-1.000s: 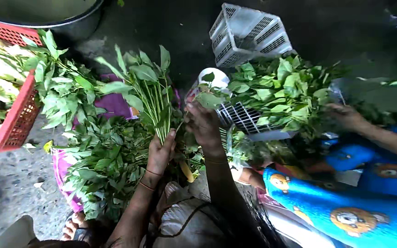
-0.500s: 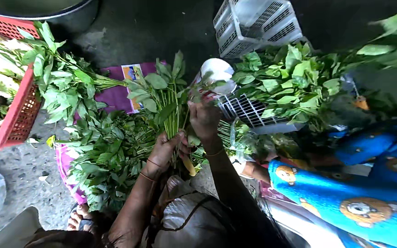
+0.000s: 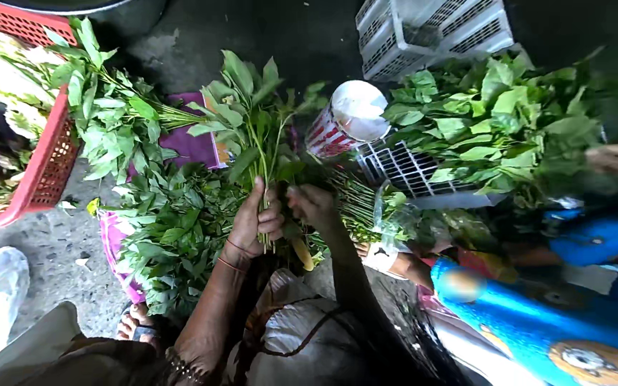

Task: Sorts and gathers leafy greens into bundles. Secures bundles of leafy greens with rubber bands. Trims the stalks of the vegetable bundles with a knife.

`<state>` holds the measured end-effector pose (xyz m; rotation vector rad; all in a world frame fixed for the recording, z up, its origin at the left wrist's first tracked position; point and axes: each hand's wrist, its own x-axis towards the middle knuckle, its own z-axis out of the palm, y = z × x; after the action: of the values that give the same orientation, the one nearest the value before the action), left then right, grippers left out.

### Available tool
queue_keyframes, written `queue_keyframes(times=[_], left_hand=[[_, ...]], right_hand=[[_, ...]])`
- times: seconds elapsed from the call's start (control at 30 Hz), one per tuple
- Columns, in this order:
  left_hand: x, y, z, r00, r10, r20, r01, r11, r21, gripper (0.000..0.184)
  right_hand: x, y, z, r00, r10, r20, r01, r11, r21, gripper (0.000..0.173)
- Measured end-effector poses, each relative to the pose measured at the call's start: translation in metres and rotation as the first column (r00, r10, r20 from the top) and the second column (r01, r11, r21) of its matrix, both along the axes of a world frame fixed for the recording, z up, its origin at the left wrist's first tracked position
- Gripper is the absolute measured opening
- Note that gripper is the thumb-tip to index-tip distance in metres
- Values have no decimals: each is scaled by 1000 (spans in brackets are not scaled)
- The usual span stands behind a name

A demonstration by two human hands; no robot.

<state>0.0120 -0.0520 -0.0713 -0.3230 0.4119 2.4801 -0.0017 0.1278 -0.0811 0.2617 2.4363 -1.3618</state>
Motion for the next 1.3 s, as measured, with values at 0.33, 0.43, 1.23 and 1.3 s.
queue_keyframes(times=[0.33, 0.43, 1.23, 1.3], left_hand=[[-1, 5, 5, 999, 27, -36, -39, 921, -387, 33], [-2, 5, -1, 974, 192, -120, -225, 881, -416, 32], [-15, -2, -30, 175, -979, -106, -826, -87, -557, 48], [-29, -3, -41, -6, -996, -90, -859, 51, -509, 47]], right_hand=[[6, -16, 4, 962, -255, -100, 229, 949, -217, 28], [14, -22, 5, 889, -434, 145, 451, 782, -430, 39], [20, 26, -14, 960, 223, 171, -179, 953, -243, 32], [18, 33, -5, 949, 278, 147, -237, 940, -246, 32]])
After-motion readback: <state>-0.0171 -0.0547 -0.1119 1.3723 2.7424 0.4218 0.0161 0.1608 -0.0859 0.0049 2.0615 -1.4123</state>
